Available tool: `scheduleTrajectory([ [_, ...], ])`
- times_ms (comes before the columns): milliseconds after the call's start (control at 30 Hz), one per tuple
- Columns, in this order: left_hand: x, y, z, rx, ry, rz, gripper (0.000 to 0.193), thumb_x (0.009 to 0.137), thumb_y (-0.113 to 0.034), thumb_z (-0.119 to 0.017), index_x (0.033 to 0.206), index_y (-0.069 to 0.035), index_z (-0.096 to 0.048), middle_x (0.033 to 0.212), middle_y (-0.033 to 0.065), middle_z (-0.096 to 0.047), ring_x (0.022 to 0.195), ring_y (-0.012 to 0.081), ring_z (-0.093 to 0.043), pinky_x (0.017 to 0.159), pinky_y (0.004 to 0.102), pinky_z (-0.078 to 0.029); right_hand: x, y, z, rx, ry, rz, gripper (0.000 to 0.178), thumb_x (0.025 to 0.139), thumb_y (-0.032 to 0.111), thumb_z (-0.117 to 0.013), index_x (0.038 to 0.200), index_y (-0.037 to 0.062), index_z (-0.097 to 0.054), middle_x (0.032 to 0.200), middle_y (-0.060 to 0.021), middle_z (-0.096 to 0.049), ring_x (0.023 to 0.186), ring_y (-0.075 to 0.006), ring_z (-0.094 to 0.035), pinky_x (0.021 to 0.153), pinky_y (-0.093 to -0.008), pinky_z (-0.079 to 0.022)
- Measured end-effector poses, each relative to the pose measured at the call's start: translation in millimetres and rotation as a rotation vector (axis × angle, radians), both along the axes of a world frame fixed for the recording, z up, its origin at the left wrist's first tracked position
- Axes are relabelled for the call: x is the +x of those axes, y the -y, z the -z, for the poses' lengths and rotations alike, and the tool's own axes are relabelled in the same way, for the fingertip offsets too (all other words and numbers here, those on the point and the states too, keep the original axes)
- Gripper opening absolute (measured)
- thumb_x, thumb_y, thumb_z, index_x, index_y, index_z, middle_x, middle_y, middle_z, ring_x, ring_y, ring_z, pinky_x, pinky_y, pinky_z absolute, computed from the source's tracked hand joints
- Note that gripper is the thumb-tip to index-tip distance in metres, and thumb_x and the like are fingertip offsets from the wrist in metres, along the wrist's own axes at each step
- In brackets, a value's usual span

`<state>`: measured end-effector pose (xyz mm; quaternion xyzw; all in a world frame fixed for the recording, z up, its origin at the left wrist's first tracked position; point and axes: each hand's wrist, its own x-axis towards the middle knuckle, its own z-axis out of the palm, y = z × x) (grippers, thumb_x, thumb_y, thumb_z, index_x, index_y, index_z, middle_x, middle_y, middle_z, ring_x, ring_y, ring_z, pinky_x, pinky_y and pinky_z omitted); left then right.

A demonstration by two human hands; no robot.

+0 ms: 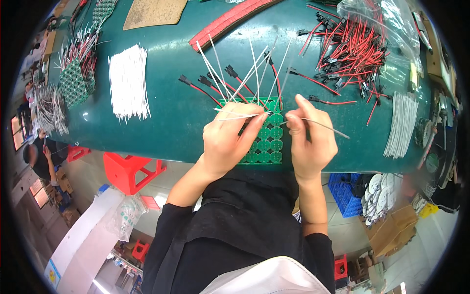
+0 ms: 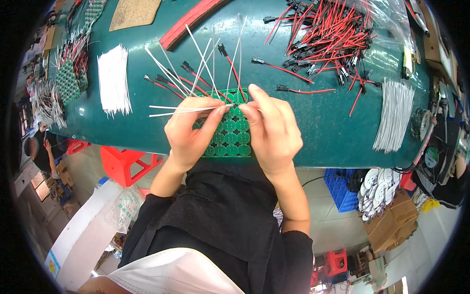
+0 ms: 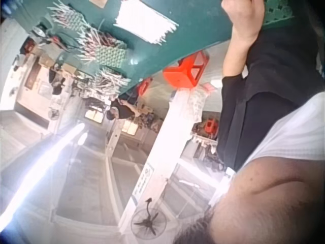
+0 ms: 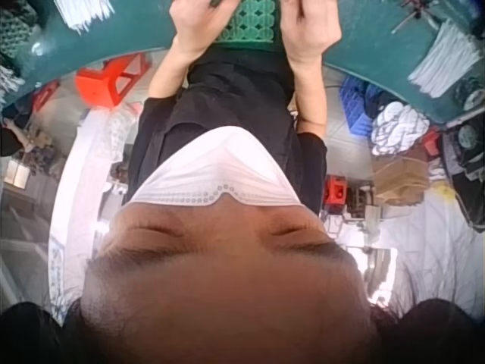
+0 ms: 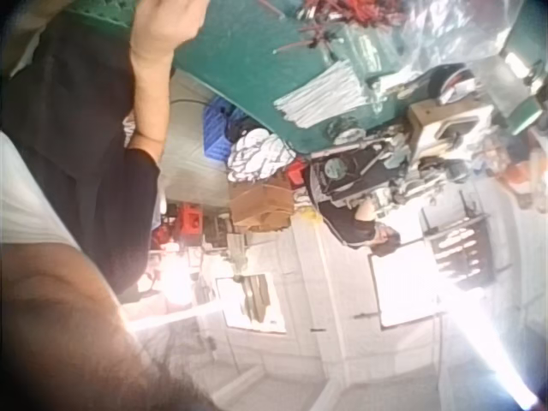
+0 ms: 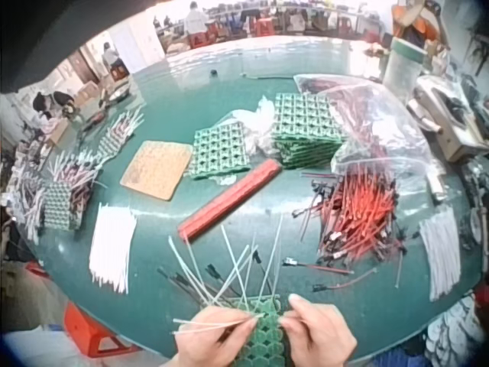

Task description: Soldering wires to a grid of electronic components and assembling additional wiring on a PCB.

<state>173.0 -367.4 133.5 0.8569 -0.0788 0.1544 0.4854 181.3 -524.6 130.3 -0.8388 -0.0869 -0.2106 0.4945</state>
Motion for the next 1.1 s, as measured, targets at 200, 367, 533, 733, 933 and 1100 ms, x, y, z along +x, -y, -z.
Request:
scheduleTrajectory([
  [200, 1.0, 0.2, 1.3, 0.019, -0.004, 0.000, 0.016, 0.078, 0.001, -0.077, 0.089, -0.003, -0.067, 0.083, 0.0061, -0.069, 0.068, 0.0187, -0.065, 0.057, 0.0282, -0.052, -6.4, 13.7, -4.4, 0.194, -0.226, -0.036, 0.024, 0.097, 0.005, -0.059, 0.120, -0.0037, -0.063, 0.094, -0.0098, -0.064, 0.067, -0.0108, -0.063, 0.056, -0.0211, -0.052],
  [367, 1.4, 1.7, 1.4, 0.014, 0.005, 0.000, 0.015, 0.078, 0.001, -0.077, 0.088, -0.004, -0.067, 0.083, 0.0056, -0.069, 0.068, 0.0183, -0.065, 0.056, 0.0280, -0.051, -6.4, 17.2, -0.9, 0.319, -0.236, -0.068, 0.025, 0.099, 0.005, -0.056, 0.121, -0.0065, -0.060, 0.095, -0.0113, -0.064, 0.075, -0.0157, -0.069, 0.066, -0.0249, -0.058],
  [533, 1.3, 0.8, 1.7, 0.094, 0.075, 0.007, 0.016, 0.077, 0.000, -0.078, 0.088, -0.004, -0.067, 0.084, 0.0052, -0.069, 0.069, 0.0183, -0.066, 0.055, 0.0280, -0.052, -10.9, 14.8, 2.0, 0.321, -0.204, -0.096, 0.022, 0.096, 0.000, -0.058, 0.116, -0.0067, -0.061, 0.098, -0.0140, -0.065, 0.079, -0.0186, -0.071, 0.068, -0.0266, -0.059],
  [733, -0.6, -0.1, -0.6, 0.123, -0.002, 0.039, 0.018, 0.082, 0.007, -0.073, 0.098, 0.005, -0.067, 0.092, 0.0122, -0.069, 0.080, 0.0177, -0.072, 0.067, 0.0257, -0.060, -10.0, 11.2, 5.3, 0.161, -0.062, -0.075, 0.018, 0.080, -0.003, -0.076, 0.094, -0.0028, -0.065, 0.088, -0.0122, -0.072, 0.074, -0.0234, -0.070, 0.066, -0.0301, -0.057],
  [933, 1.0, 3.2, -7.2, 0.226, 0.065, 0.049, 0.022, 0.080, 0.006, -0.075, 0.101, 0.002, -0.067, 0.090, 0.0123, -0.070, 0.079, 0.0174, -0.073, 0.068, 0.0253, -0.060, -7.3, 10.1, 5.8, 0.091, 0.019, -0.137, 0.020, 0.078, -0.005, -0.076, 0.094, -0.0032, -0.064, 0.087, -0.0128, -0.072, 0.074, -0.0243, -0.070, 0.065, -0.0309, -0.057],
  [1100, 5.1, 7.1, -6.2, 0.237, 0.063, 0.066, 0.042, 0.079, 0.005, -0.076, 0.118, 0.004, -0.061, 0.088, 0.0116, -0.072, 0.078, 0.0180, -0.073, 0.069, 0.0260, -0.060, -5.3, 8.1, 6.1, 0.071, 0.049, -0.144, 0.021, 0.077, -0.006, -0.077, 0.094, -0.0034, -0.064, 0.086, -0.0130, -0.071, 0.073, -0.0254, -0.070, 0.065, -0.0320, -0.057],
])
